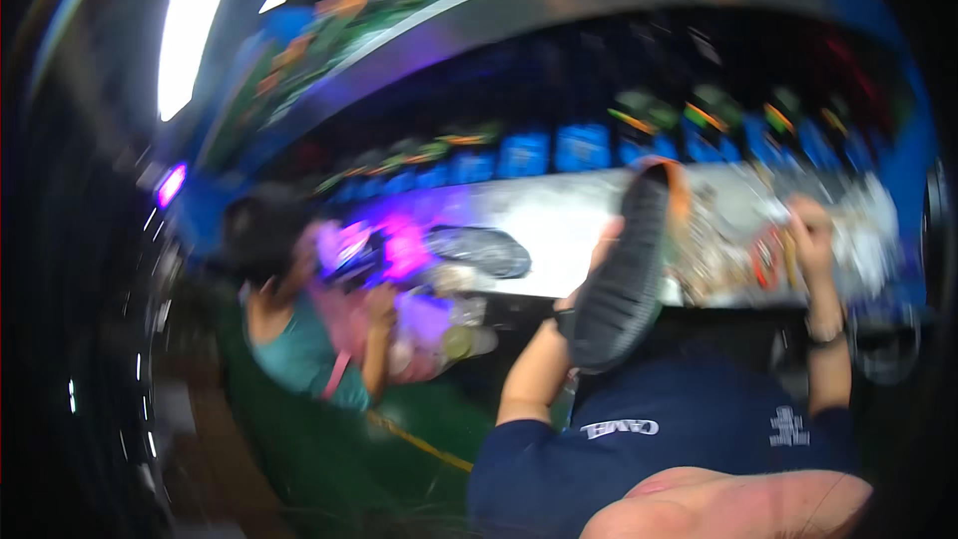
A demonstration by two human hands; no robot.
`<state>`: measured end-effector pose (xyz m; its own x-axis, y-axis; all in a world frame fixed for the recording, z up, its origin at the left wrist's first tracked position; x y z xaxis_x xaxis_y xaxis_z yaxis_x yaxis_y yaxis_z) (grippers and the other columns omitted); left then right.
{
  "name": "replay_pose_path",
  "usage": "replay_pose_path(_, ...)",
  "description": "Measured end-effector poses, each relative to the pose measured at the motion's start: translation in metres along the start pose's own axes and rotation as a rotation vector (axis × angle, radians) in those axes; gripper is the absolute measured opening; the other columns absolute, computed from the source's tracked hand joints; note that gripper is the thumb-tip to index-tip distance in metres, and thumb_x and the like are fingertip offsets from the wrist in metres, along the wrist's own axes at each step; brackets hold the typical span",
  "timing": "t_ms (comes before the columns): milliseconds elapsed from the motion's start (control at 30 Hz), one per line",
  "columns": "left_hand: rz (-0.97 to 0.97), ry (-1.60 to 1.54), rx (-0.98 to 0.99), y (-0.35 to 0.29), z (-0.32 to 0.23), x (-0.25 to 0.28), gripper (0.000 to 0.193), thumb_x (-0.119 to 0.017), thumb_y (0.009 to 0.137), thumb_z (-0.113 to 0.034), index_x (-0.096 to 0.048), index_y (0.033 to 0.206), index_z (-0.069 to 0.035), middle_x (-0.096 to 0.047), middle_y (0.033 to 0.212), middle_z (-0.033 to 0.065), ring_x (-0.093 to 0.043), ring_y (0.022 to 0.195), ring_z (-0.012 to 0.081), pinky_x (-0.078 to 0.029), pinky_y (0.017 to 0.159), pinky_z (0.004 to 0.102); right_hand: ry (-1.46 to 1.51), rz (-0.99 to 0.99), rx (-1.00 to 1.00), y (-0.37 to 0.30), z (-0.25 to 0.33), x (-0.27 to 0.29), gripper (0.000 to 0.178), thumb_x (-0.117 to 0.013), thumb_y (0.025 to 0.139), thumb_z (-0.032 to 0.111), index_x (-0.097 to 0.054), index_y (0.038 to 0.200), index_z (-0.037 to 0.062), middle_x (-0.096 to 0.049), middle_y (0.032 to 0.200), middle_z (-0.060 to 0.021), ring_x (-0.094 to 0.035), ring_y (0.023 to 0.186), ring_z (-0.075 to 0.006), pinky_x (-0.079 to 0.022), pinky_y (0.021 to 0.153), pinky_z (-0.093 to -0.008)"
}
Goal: Applying adhesive to the edge of a shoe sole using a hand-held brush at a manufacturing workstation.
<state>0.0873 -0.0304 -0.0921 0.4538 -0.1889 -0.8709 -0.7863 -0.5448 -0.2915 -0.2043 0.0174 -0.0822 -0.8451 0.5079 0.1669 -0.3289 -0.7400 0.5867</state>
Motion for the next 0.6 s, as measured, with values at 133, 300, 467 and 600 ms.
replay_pose_path(133, -0.043, -0.277, 0.052, -0.030, 0.004, 0.010, 0.061, -0.031, 0.083, -0.051, -0.040, 0.116, 0.001, -0.049, 0.098, 0.0326, -0.059, 0.070, 0.0318, -0.052, 0.053, 0.0383, 0.079, 0.176, -0.247, 0.034, 0.010, -0.061, 0.011, -0.056, 0.076, 0.005, -0.054, 0.086, 0.0022, -0.055, 0.079, -0.0033, -0.050, 0.068, -0.0077, -0.042, 0.058, -0.0229)
replay_pose_path(300, 0.113, 0.061, -0.020, 0.015, 0.002, 0.029, 0.062, -0.028, 0.084, -0.047, -0.035, 0.119, 0.003, -0.047, 0.101, 0.0295, -0.057, 0.062, 0.0322, -0.051, 0.045, 0.0356, -0.091, 0.101, -0.228, 0.036, 0.011, -0.048, 0.009, -0.058, 0.074, 0.011, -0.057, 0.076, 0.0015, -0.055, 0.060, -0.0024, -0.048, 0.052, -0.0061, -0.037, 0.046, -0.0204)
replay_pose_path(467, 0.107, 0.050, 0.045, 0.027, 0.018, 0.004, 0.059, -0.030, 0.082, -0.044, -0.037, 0.117, 0.003, -0.050, 0.096, 0.0276, -0.058, 0.058, 0.0296, -0.051, 0.043, 0.0352, -0.183, 0.106, -0.210, 0.027, 0.000, -0.040, 0.009, -0.058, 0.074, 0.011, -0.057, 0.075, 0.0017, -0.055, 0.060, -0.0039, -0.049, 0.052, -0.0073, -0.038, 0.047, -0.0217)
replay_pose_path(600, 0.103, 0.058, 0.089, 0.029, 0.022, -0.007, 0.058, -0.029, 0.084, -0.044, -0.037, 0.117, 0.003, -0.051, 0.095, 0.0273, -0.059, 0.057, 0.0296, -0.052, 0.044, 0.0337, -0.253, 0.177, -0.284, 0.025, -0.010, -0.042, 0.010, -0.057, 0.074, 0.012, -0.057, 0.074, 0.0014, -0.054, 0.059, -0.0049, -0.048, 0.052, -0.0087, -0.038, 0.048, -0.0227)
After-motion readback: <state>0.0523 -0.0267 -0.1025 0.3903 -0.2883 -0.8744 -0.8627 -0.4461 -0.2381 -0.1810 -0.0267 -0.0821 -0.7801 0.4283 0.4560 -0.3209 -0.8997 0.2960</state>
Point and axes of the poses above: each hand's wrist, its own y-axis towards the middle knuckle, its own x-axis out of the back of the hand, z = x × y, the point moved 9 cm from there along y, towards the middle knuckle
